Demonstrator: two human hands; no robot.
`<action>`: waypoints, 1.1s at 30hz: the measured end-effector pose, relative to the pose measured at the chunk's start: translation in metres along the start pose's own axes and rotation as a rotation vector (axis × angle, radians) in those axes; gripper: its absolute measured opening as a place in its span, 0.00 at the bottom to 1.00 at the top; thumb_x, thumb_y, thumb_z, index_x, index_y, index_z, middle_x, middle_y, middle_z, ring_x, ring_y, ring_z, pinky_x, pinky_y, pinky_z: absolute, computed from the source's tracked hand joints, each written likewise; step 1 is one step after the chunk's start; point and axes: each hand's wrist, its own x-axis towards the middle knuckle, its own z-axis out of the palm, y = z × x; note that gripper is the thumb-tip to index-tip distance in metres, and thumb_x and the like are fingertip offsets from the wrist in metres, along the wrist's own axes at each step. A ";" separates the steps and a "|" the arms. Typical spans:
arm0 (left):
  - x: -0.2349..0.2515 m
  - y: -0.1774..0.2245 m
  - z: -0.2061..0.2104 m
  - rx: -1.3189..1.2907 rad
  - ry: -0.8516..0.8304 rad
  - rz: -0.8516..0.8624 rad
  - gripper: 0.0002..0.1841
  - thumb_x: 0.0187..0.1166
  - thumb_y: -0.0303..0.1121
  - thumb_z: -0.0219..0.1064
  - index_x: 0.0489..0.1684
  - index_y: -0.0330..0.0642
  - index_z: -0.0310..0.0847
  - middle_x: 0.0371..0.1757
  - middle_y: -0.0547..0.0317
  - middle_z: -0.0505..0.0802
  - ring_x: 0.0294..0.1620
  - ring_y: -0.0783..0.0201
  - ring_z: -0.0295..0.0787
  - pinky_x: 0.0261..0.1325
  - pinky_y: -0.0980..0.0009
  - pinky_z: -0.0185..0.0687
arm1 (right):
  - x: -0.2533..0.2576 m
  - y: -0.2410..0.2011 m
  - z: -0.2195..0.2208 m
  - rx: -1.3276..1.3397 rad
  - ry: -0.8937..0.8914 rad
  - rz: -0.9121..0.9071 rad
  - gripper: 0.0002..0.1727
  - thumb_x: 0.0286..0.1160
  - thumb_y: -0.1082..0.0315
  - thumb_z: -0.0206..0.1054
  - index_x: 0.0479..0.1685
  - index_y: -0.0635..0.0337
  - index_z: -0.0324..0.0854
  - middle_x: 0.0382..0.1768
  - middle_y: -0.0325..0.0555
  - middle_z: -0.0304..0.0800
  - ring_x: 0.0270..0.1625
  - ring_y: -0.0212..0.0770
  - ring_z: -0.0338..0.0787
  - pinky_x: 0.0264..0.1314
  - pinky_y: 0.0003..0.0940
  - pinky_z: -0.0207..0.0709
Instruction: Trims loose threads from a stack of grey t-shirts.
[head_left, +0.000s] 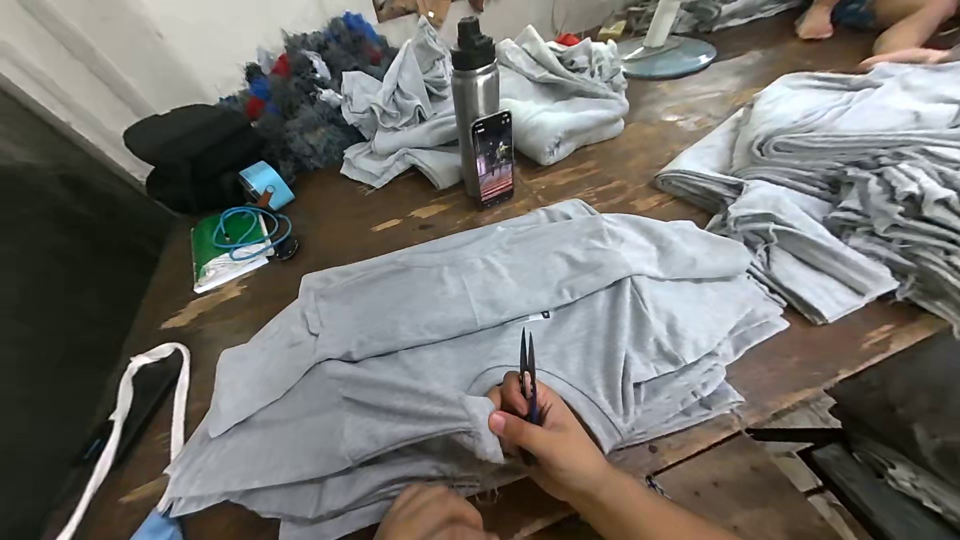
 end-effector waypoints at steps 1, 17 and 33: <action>0.002 0.001 0.000 0.059 0.043 -0.063 0.24 0.75 0.61 0.71 0.38 0.46 0.88 0.38 0.60 0.91 0.47 0.68 0.88 0.56 0.70 0.82 | 0.000 0.000 0.000 0.001 -0.001 0.000 0.11 0.75 0.73 0.71 0.32 0.48 0.75 0.30 0.30 0.84 0.27 0.19 0.79 0.30 0.15 0.73; 0.011 -0.009 0.028 0.283 0.344 -0.210 0.18 0.89 0.43 0.57 0.32 0.39 0.79 0.31 0.59 0.85 0.39 0.79 0.82 0.48 0.86 0.77 | -0.008 0.002 0.001 -0.371 -0.150 -0.106 0.09 0.80 0.70 0.67 0.33 0.53 0.73 0.31 0.27 0.79 0.31 0.14 0.74 0.33 0.10 0.68; 0.004 -0.008 0.024 0.034 0.459 -0.242 0.04 0.72 0.27 0.67 0.28 0.42 0.83 0.32 0.72 0.90 0.39 0.87 0.85 0.46 0.88 0.82 | -0.031 -0.030 0.001 -1.509 -0.319 -0.331 0.16 0.79 0.52 0.66 0.34 0.56 0.84 0.50 0.49 0.90 0.56 0.50 0.88 0.51 0.43 0.83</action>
